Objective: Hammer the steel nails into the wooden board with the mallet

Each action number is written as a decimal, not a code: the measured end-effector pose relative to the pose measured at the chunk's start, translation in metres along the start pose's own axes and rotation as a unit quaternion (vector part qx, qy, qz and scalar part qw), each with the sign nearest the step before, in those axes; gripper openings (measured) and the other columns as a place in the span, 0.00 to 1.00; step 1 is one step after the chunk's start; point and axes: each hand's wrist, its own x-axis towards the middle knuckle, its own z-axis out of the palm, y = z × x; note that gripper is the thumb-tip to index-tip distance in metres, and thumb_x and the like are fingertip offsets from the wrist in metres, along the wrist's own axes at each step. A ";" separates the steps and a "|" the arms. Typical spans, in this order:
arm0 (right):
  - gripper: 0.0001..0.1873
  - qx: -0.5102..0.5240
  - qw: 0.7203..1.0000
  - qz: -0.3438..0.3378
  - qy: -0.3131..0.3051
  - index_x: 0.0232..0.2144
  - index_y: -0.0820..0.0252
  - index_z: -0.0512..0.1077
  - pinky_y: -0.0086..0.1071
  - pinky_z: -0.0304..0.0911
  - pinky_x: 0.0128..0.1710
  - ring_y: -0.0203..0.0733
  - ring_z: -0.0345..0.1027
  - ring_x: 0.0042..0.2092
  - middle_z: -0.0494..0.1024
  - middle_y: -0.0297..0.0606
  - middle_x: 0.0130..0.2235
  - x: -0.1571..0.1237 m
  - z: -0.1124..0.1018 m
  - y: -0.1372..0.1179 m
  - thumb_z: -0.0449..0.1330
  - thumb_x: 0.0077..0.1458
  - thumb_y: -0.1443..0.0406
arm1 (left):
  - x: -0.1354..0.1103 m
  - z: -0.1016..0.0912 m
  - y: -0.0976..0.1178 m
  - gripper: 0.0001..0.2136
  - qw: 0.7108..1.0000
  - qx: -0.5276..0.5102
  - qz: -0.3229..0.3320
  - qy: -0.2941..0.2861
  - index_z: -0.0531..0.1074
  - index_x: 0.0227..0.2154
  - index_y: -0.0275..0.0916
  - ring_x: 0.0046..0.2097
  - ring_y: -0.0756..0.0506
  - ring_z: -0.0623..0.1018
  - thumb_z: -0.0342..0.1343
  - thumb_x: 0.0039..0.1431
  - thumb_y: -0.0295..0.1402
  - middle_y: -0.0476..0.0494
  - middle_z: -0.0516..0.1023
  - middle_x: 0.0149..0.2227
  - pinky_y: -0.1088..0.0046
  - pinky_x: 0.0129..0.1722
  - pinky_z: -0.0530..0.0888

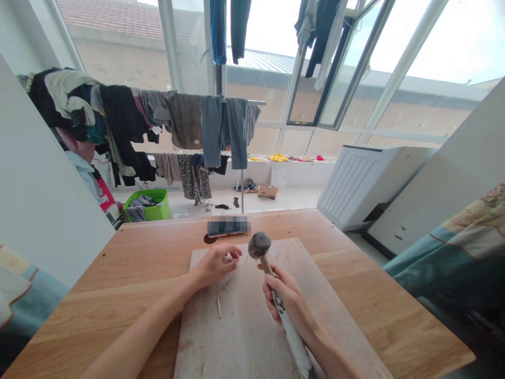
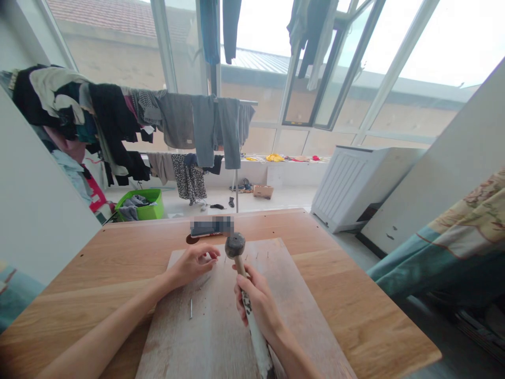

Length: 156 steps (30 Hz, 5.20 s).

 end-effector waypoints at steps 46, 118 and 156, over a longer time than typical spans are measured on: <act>0.26 -0.082 0.996 0.009 -0.046 0.50 0.62 0.67 0.21 0.50 0.09 0.28 0.58 0.15 0.67 0.25 0.24 -0.001 0.010 0.002 0.60 0.56 0.51 | -0.021 -0.032 0.052 0.06 0.946 0.266 -0.012 -0.183 0.68 0.23 0.40 0.29 0.46 0.72 0.58 0.52 0.34 0.49 0.74 0.26 0.72 0.27 0.61; 0.26 -0.006 1.000 -0.015 -0.015 0.51 0.61 0.64 0.20 0.52 0.08 0.29 0.57 0.15 0.67 0.23 0.23 0.012 0.041 0.002 0.60 0.55 0.53 | -0.014 -0.013 -0.005 0.12 0.999 -0.026 -0.006 0.020 0.76 0.40 0.38 0.28 0.53 0.73 0.56 0.54 0.22 0.51 0.80 0.30 0.79 0.30 0.70; 0.23 -0.018 0.998 -0.002 -0.052 0.46 0.62 0.66 0.20 0.52 0.08 0.28 0.56 0.14 0.67 0.23 0.22 0.005 0.046 0.002 0.61 0.55 0.52 | -0.015 -0.016 0.001 0.02 1.000 0.011 -0.011 0.027 0.73 0.28 0.37 0.26 0.53 0.71 0.58 0.54 0.25 0.53 0.74 0.24 0.81 0.27 0.67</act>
